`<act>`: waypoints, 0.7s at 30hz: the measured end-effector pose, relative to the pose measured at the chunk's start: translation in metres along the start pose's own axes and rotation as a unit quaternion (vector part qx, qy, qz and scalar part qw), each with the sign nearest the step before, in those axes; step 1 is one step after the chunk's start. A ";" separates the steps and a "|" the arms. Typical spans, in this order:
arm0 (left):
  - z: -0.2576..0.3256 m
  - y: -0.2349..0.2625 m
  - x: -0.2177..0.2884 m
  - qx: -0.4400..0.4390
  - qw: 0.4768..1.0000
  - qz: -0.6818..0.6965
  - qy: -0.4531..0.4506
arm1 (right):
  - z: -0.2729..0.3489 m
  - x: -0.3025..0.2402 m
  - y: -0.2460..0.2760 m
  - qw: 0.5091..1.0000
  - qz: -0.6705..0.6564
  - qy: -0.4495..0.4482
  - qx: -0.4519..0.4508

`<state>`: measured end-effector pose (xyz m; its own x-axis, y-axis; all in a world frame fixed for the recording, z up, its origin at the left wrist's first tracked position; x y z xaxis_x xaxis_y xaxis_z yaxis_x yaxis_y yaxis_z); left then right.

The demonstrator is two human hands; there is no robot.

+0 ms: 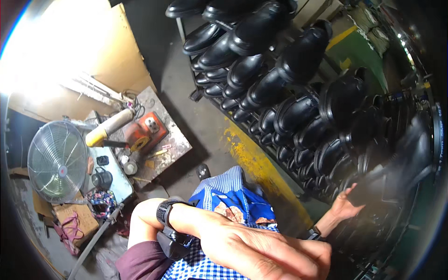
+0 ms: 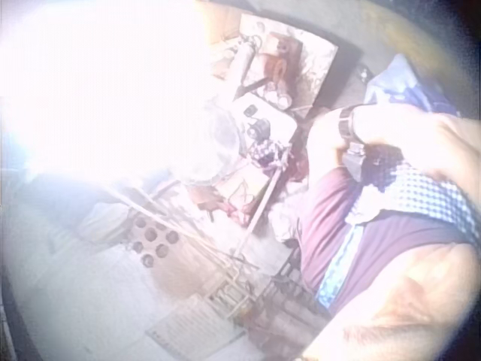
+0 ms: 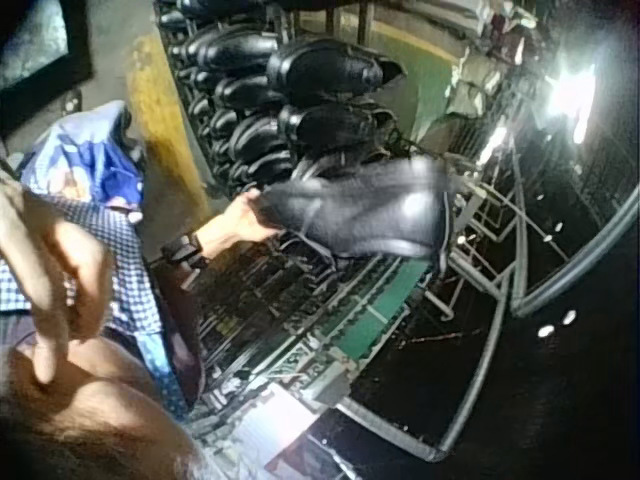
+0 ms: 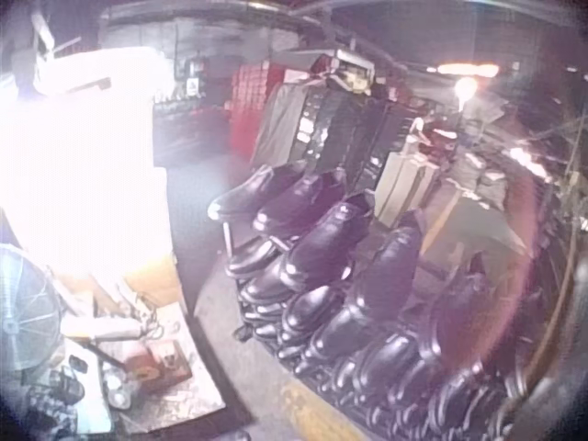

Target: Inspecting black shoes and using a heating nozzle to smooth out wrinkles or adhesive.

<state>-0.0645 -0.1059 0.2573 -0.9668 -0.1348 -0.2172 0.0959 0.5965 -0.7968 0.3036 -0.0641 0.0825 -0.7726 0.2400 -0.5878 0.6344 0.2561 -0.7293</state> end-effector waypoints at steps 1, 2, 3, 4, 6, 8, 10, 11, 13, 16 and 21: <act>0.004 0.009 -0.005 0.043 0.991 -0.043 0.123 | 0.000 0.021 0.003 0.998 -0.019 -0.001 0.067; 0.015 0.017 -0.010 0.078 0.960 -0.080 0.256 | 0.003 0.051 -0.005 0.995 -0.050 -0.046 0.073; 0.032 0.023 -0.010 0.103 0.915 -0.101 0.376 | 0.004 0.081 -0.010 0.992 -0.037 -0.091 0.085; 0.019 0.018 0.001 -0.012 0.946 -0.086 0.312 | 0.006 0.111 -0.022 0.987 -0.015 -0.148 0.057; 0.020 0.013 0.045 0.030 0.976 -0.090 0.194 | 0.014 0.176 -0.034 0.965 0.044 -0.254 0.040; 0.036 0.021 0.082 0.165 0.977 -0.050 0.125 | 0.035 0.241 -0.036 0.923 0.061 -0.365 0.104; 0.071 0.045 0.101 0.380 0.917 0.051 0.110 | 0.056 0.299 -0.042 0.868 0.085 -0.465 0.151; 0.075 0.047 0.113 0.344 0.929 0.014 0.137 | 0.064 0.328 -0.048 0.843 0.098 -0.510 0.143; 0.073 0.048 0.139 0.155 0.969 -0.088 0.170 | 0.080 0.380 -0.053 0.807 0.077 -0.561 0.168; 0.084 0.045 0.170 -0.008 0.977 -0.137 0.163 | 0.107 0.446 -0.048 0.758 0.067 -0.606 0.232; 0.105 0.043 0.208 -0.108 0.972 -0.168 0.124 | 0.134 0.521 -0.059 0.742 0.065 -0.641 0.188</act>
<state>-0.2363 -0.1917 0.1189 -0.9649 -0.1725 0.1981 -0.2613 0.7078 -0.6563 -0.1393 -0.0797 -0.2280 -0.2476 -0.9087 -0.3362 0.8403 -0.0287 -0.5413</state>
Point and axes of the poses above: each hand's wrist, its own z-axis away from the middle knuckle, its own y-axis out of the back of the hand, x = y × z, the point moved 9 cm from there along -z, towards the middle knuckle, and after that the axes turned 1 degree about z, right-handed, at the moved point
